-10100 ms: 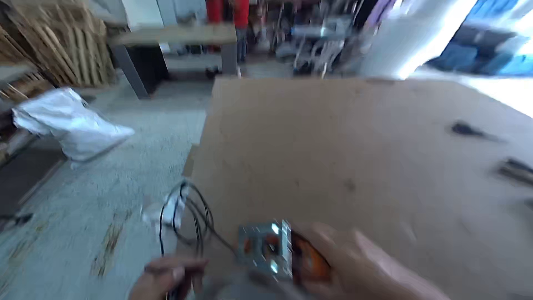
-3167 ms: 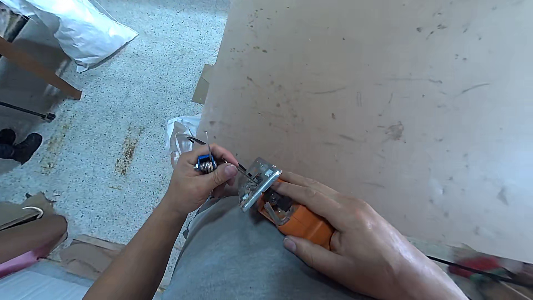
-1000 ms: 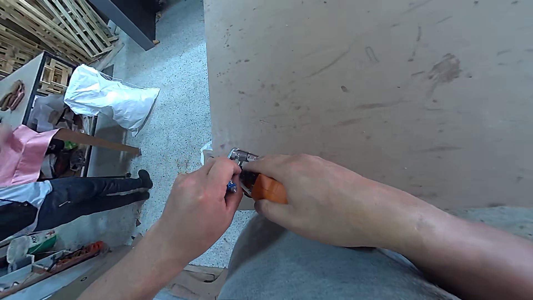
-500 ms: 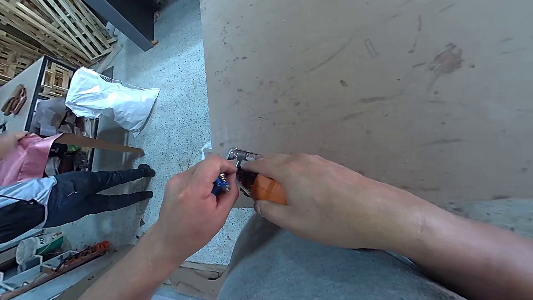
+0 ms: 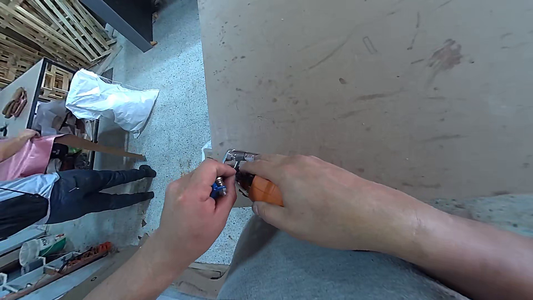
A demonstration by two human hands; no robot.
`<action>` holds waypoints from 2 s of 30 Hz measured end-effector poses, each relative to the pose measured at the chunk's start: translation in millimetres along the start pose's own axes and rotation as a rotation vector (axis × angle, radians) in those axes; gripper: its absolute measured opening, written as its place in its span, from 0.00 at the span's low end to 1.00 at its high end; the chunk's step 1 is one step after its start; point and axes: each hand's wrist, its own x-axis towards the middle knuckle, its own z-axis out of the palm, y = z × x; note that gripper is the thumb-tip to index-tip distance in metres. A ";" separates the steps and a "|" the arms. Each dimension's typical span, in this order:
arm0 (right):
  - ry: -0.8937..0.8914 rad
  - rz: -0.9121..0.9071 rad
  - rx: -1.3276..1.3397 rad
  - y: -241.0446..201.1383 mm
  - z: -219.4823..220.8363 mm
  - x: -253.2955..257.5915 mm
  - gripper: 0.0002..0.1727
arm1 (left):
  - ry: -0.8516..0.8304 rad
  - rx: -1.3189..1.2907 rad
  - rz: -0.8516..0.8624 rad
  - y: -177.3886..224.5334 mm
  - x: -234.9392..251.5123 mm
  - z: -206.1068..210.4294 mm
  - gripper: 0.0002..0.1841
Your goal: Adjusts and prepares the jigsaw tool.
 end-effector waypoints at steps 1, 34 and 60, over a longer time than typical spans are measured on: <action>0.007 -0.004 0.000 0.5 0.3 0.2 0.31 | 0.006 0.023 0.001 1.2 -0.6 0.5 0.05; -0.025 -0.027 -0.030 -2.1 6.2 5.0 0.29 | -0.367 0.393 0.194 -6.7 19.8 -23.7 0.05; 0.041 -0.014 -0.025 2.4 3.9 0.9 0.34 | -0.622 0.516 0.450 0.7 61.7 -99.0 0.22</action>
